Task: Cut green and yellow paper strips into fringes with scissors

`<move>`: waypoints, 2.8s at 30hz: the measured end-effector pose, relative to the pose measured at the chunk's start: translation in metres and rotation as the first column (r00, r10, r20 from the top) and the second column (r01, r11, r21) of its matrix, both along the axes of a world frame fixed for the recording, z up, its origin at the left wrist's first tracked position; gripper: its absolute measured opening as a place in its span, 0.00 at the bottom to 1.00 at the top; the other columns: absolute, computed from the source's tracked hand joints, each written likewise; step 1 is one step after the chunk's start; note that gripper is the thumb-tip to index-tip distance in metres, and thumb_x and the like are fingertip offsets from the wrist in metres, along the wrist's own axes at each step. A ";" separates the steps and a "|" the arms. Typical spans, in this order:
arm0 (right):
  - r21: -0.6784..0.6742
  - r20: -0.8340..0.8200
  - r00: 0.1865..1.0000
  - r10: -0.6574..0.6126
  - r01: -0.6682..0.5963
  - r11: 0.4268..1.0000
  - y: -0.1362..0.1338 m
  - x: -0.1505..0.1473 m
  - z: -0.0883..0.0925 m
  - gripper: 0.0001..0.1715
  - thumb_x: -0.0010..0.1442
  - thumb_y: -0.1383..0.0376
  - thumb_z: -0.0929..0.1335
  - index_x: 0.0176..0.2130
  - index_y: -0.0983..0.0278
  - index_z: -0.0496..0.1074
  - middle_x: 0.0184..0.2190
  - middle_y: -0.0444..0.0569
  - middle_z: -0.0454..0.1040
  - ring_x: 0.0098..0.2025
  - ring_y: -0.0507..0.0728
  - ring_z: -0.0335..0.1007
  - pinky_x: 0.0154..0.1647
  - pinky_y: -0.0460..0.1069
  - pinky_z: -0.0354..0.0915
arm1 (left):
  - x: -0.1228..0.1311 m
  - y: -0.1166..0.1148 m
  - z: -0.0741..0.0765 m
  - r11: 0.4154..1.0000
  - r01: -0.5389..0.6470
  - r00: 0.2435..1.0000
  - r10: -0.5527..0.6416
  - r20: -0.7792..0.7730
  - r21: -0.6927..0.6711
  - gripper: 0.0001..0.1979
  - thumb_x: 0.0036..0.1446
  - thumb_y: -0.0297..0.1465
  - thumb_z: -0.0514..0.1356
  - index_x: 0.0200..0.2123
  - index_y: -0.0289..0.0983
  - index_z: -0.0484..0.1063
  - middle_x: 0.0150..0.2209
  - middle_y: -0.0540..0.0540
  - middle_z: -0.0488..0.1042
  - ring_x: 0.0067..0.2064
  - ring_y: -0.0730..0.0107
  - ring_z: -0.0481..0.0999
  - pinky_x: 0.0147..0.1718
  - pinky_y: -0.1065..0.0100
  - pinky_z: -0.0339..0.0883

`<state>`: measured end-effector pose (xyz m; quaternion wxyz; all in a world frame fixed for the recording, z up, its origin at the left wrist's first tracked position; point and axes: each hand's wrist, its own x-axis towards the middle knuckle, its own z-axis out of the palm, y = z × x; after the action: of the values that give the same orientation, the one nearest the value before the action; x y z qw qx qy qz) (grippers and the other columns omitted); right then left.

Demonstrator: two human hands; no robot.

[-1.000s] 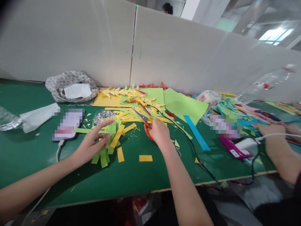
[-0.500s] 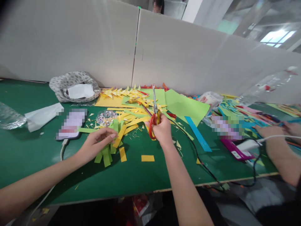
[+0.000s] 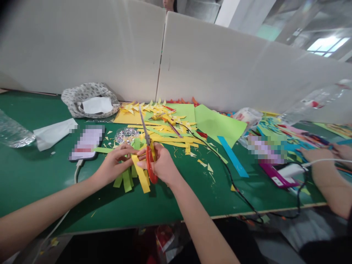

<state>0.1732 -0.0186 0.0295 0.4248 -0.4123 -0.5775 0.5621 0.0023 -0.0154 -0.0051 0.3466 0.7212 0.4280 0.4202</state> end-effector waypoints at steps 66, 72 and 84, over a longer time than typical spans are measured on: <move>-0.166 -0.076 0.991 -0.108 0.094 0.982 0.000 -0.011 -0.020 0.25 0.32 0.67 0.75 0.27 0.62 0.57 0.22 0.38 0.68 0.26 0.51 0.67 0.33 0.49 0.65 | 0.004 0.003 0.005 0.838 0.116 0.792 0.246 0.559 -0.533 0.18 0.40 0.27 0.67 0.37 0.37 0.68 0.24 0.54 0.74 0.26 0.78 0.72 0.27 0.75 0.65; -0.166 -0.064 0.992 -0.105 0.093 0.982 0.001 -0.011 -0.021 0.25 0.33 0.66 0.75 0.26 0.62 0.56 0.21 0.38 0.67 0.27 0.51 0.68 0.32 0.50 0.65 | 0.005 0.004 0.004 0.842 0.084 0.782 0.276 0.559 -0.533 0.18 0.39 0.27 0.67 0.36 0.37 0.68 0.25 0.54 0.74 0.26 0.77 0.72 0.28 0.74 0.65; -0.156 -0.063 0.993 -0.096 0.085 0.984 0.002 -0.011 -0.021 0.26 0.33 0.66 0.75 0.25 0.62 0.55 0.21 0.37 0.66 0.26 0.50 0.67 0.32 0.48 0.63 | 0.004 0.005 0.001 0.850 0.075 0.782 0.274 0.560 -0.521 0.19 0.39 0.28 0.68 0.36 0.37 0.68 0.25 0.54 0.74 0.26 0.77 0.72 0.27 0.74 0.65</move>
<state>0.1624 -0.0168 0.0089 0.4369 -0.4497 -0.4979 0.5991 0.0062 -0.0106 -0.0040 0.6233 0.3995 0.4267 0.5195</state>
